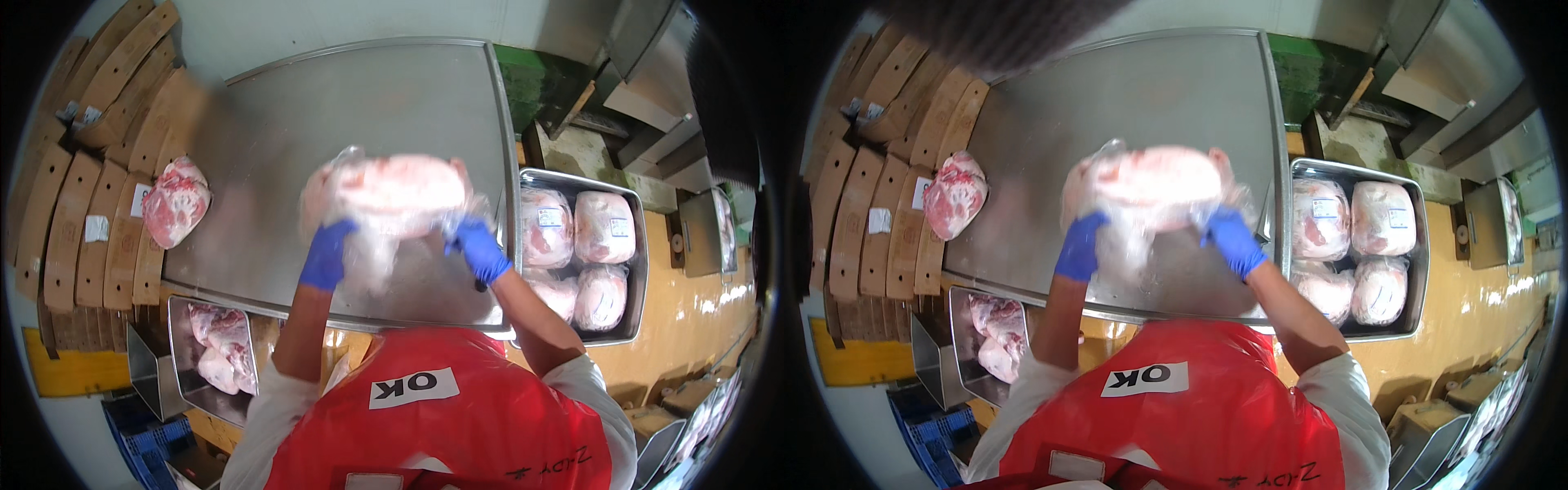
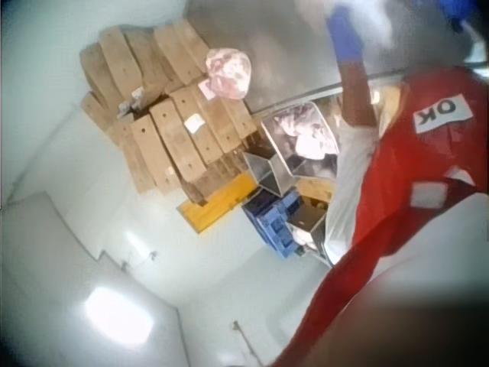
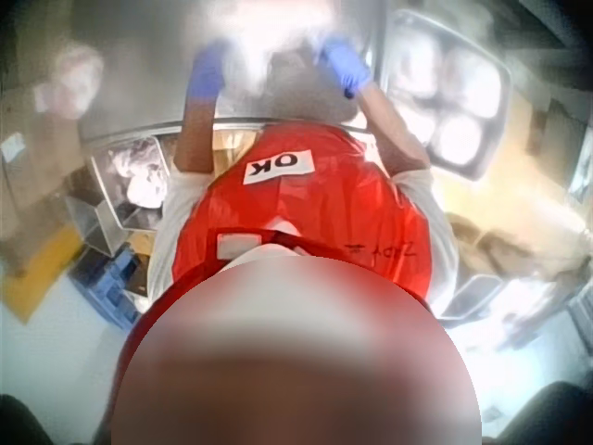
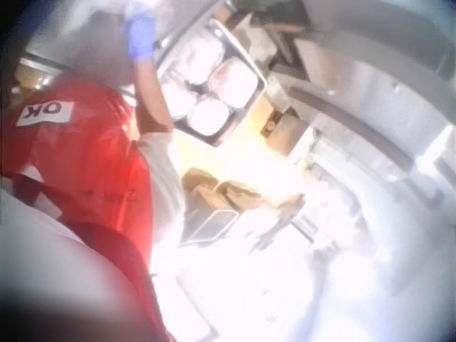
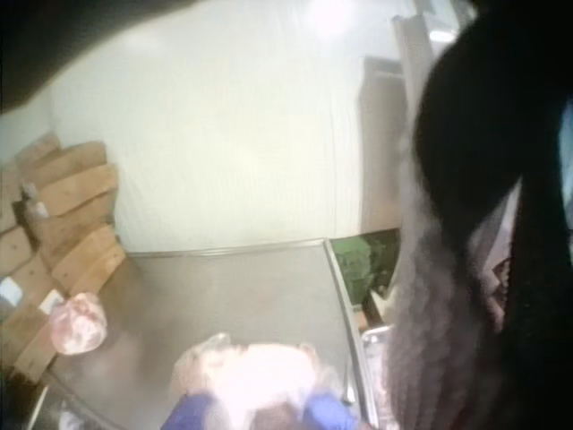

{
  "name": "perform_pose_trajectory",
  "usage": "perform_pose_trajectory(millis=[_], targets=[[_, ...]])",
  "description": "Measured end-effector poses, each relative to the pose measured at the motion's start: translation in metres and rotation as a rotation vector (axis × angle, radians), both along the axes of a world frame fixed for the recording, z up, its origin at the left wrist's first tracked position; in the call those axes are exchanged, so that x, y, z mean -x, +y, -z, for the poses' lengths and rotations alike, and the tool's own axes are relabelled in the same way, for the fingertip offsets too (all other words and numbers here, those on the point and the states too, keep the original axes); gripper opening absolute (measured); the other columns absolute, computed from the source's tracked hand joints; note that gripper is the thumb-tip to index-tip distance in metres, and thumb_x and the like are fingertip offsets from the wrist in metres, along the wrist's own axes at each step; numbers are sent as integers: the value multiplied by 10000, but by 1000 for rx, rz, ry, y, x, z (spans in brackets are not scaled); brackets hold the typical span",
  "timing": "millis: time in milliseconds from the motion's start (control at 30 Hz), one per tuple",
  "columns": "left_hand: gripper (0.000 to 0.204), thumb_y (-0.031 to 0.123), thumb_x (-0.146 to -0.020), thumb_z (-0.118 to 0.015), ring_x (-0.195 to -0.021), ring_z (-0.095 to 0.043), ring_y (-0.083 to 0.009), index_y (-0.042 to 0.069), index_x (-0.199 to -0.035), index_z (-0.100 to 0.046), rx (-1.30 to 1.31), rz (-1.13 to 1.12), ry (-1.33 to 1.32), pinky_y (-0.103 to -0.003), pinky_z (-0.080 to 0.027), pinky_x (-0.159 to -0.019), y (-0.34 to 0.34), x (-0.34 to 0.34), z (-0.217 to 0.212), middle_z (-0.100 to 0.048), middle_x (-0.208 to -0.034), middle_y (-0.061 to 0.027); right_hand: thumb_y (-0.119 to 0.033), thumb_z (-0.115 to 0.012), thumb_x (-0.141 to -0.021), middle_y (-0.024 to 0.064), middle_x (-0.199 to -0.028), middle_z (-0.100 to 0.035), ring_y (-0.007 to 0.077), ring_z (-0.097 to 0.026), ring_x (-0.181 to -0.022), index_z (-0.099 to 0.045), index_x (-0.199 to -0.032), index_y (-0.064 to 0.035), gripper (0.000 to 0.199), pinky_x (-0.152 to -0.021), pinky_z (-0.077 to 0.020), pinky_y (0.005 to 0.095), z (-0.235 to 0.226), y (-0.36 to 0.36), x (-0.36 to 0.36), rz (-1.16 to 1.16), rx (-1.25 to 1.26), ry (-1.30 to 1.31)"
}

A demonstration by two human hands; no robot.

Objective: The person repeatedly places large cuts of raw meat into clear plastic bags on a stainless steel table, seals the bags, and transfers them into metal trays. The person also moves trays of packaged meat between the table and a nearby cart.

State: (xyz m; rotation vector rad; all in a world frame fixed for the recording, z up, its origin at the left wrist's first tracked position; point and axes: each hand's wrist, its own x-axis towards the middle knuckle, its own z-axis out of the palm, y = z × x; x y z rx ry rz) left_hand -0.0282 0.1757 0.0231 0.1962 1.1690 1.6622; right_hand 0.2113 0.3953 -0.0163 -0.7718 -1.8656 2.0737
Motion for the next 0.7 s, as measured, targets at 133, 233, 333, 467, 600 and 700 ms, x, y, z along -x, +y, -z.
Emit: perform_pose_trajectory(millis=[133, 233, 333, 467, 600, 700], targets=[[249, 151, -947, -575, -929, -670, -208, 42, -1165, -629, -158, -147, 270, -366, -561, -835, 57, 24, -17, -681, -1032, -79, -160, -494, -986, 27, -821, -656, 103, -543, -657, -739, -1027, -48, 272, -631, -456, 234, -79, 43, 50, 263, 95, 230], [278, 98, -874, -629, -928, -668, -192, 30, -1143, -631, -79, -71, 206, -351, -551, -849, 38, 0, -1, -681, -1019, -83, -126, -505, -971, 14, -805, -649, 91, -545, -649, -737, -998, -42, 248, -594, -451, 240, -64, 36, 30, 230, -65, 126], [315, 94, -850, -638, -888, -661, -181, 29, -1158, -621, 109, 170, 743, -337, -548, -840, -55, -25, 50, -681, -996, -67, -95, -524, -941, 8, -779, -644, 80, -568, -680, -732, -935, -41, 215, -589, -467, 253, -12, -5, -18, 140, -113, -8], [349, 109, -845, -666, -926, -649, -161, 43, -1184, -620, 385, 6, 57, -313, -537, -861, -172, -64, 45, -677, -1021, -52, -114, -547, -904, 36, -725, -647, 121, -599, -681, -721, -907, -29, 193, -647, -507, 278, 51, -32, -84, -73, -83, -317], [324, 124, -859, -687, -969, -653, -164, 33, -1169, -649, 496, -29, 120, -313, -537, -860, -238, -87, 37, -683, -1062, -52, -140, -558, -872, 112, -717, -668, 188, -629, -679, -720, -922, -32, 201, -692, -516, 323, 42, -55, -88, -416, -412, -466], [353, 219, -833, -698, -867, -684, -210, 25, -1127, -679, 580, 42, 506, -320, -551, -764, -254, -79, 38, -709, -999, -112, -162, -563, -866, 158, -792, -684, 236, -645, -716, -725, -957, -51, 216, -740, -520, 355, 28, -41, -72, -702, -728, -385]])
